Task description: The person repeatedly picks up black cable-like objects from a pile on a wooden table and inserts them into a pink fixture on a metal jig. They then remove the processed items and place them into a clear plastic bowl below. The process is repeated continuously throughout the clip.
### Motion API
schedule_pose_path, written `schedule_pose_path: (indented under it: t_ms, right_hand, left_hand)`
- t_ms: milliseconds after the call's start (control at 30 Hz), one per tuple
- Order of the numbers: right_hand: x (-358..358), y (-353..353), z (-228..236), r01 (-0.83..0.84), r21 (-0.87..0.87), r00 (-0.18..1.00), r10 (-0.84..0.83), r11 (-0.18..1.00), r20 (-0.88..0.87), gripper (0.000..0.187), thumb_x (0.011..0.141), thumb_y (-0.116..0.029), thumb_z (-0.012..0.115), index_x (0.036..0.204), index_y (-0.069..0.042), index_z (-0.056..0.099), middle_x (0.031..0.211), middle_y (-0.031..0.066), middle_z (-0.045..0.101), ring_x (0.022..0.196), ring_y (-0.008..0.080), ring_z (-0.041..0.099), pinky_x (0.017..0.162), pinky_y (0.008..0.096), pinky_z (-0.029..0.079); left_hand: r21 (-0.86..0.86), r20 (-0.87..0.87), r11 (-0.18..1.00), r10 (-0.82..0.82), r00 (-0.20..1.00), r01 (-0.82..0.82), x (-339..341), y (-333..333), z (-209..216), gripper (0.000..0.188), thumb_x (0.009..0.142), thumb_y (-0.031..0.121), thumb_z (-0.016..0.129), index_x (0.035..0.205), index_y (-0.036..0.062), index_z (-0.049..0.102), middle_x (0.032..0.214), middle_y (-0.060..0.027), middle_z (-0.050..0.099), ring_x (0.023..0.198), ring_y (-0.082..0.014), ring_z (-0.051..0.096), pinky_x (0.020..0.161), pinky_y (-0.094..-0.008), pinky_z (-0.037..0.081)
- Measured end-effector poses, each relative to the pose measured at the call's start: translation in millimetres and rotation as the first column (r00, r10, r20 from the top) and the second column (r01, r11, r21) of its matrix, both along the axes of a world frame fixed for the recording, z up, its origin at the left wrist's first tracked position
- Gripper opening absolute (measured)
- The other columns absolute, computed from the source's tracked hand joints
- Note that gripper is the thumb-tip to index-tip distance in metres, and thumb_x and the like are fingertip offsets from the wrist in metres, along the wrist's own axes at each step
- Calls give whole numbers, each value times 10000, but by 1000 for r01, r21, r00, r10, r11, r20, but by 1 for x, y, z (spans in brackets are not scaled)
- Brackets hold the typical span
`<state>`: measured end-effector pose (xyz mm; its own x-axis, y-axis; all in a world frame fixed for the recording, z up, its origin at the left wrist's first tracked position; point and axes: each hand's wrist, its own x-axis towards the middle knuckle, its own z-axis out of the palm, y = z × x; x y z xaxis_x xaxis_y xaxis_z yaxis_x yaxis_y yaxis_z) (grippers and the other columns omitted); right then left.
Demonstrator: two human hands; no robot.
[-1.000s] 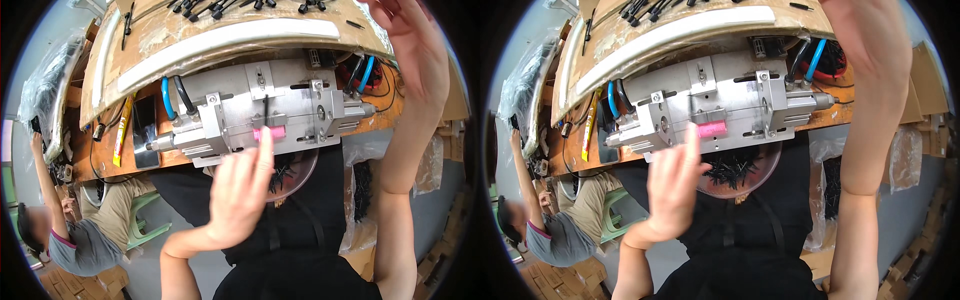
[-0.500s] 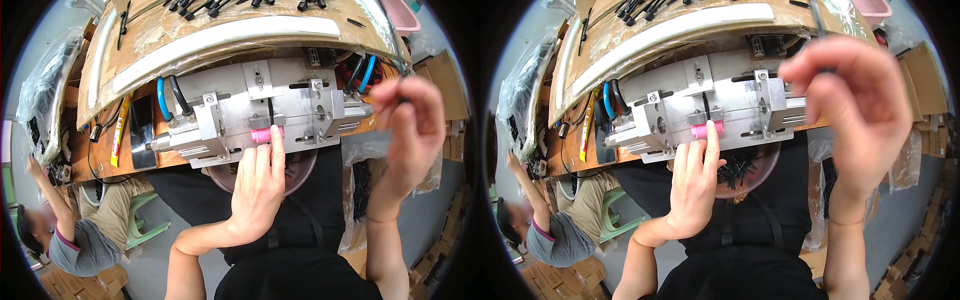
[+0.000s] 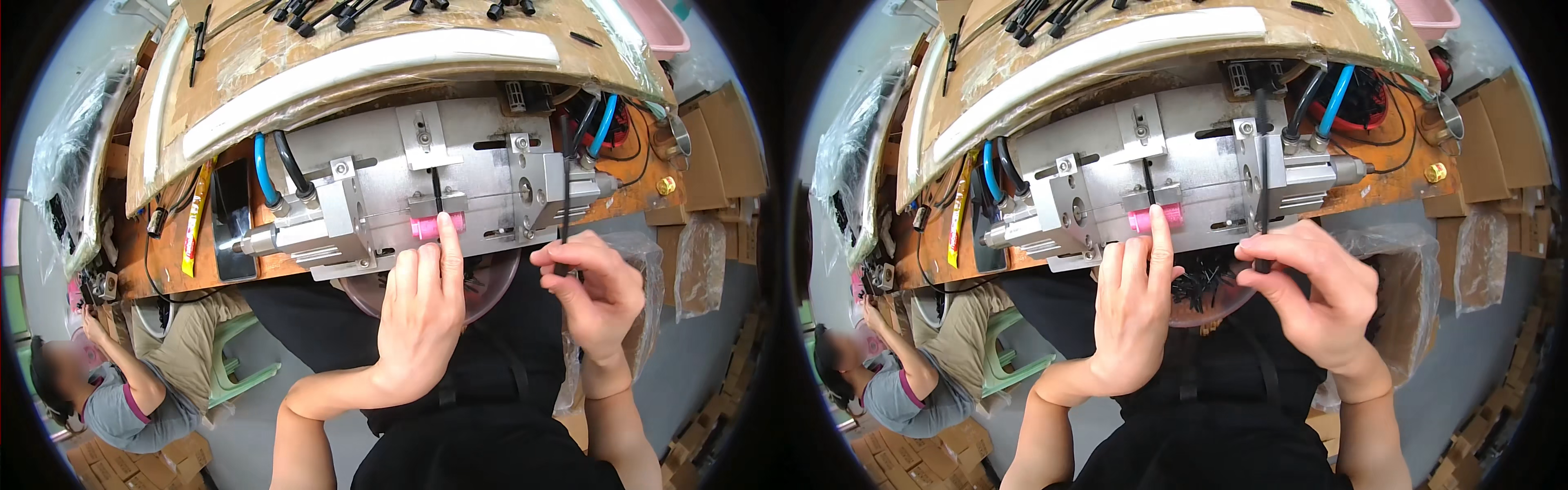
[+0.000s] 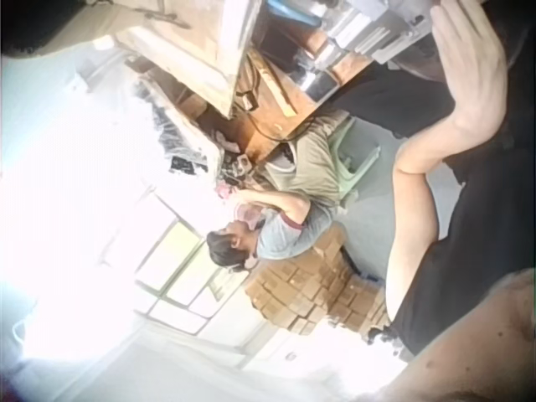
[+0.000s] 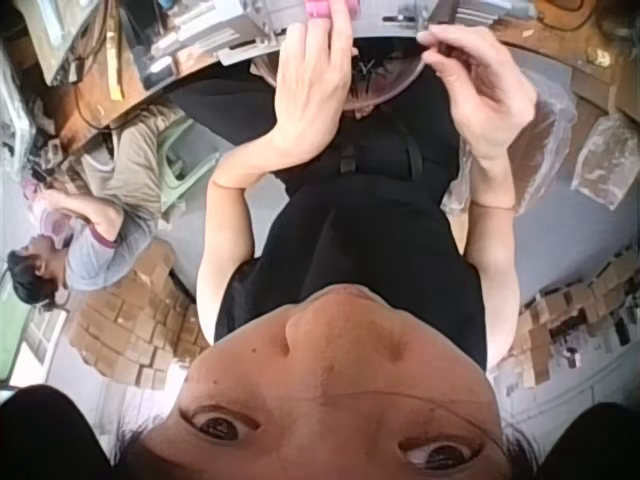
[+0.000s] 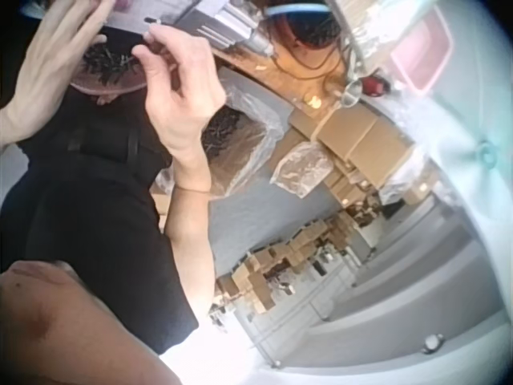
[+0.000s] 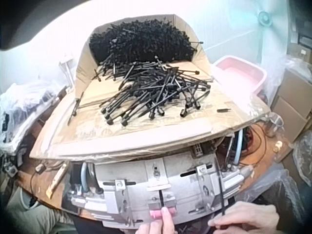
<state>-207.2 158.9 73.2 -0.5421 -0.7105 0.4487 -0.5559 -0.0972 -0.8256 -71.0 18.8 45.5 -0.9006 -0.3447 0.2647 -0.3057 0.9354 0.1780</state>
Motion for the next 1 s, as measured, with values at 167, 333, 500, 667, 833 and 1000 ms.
schedule_pose_path:
  t_ms: [167,333,500,667,833,1000]
  right_hand:
    - [18,-12,-16,62,82,988,-50,995,-145,583,714,131,763,1268,72,591,886,144,692,726,196,675,662,300,563]
    - [31,-30,-44,45,109,940,-5,993,-342,633,677,105,774,1280,86,581,765,103,629,612,193,584,563,325,484]
    - [37,-45,-63,5,116,918,42,993,-394,646,724,34,774,1329,73,549,657,62,528,561,182,517,531,328,442]
    - [36,-49,-62,14,142,925,41,990,-379,633,742,25,765,1335,68,547,654,71,521,563,181,522,532,326,446]
    - [28,-49,-26,26,273,918,85,962,-386,516,775,-89,759,1259,22,615,678,40,580,591,182,583,536,314,486]
    - [-69,-89,39,123,-88,526,-140,988,-839,271,805,-29,684,1071,13,668,754,52,669,625,208,633,536,298,498]
  left_hand:
    - [89,-1,996,-11,1000,11,1,-4,4,731,741,72,754,1406,-25,467,962,-94,514,875,-259,514,800,-367,451]
    - [-41,-404,998,-68,912,56,-27,-75,59,397,831,-23,654,1219,60,649,888,-96,590,813,-245,536,758,-351,463]
    - [-169,-433,984,-20,901,-59,-82,-164,88,184,871,2,626,1045,51,662,928,-112,657,835,-202,626,790,-307,507]
    - [98,-288,991,-63,956,95,-90,-188,93,154,869,30,631,1023,34,640,908,-124,635,837,-238,622,797,-345,505]
    - [103,-300,993,-29,954,62,-91,-208,86,211,866,16,660,1072,49,687,920,-53,685,798,-136,622,783,-273,501]
    - [83,-368,996,5,930,28,-60,-193,92,202,862,-1,633,1055,34,679,877,-87,679,788,-167,627,774,-289,492]
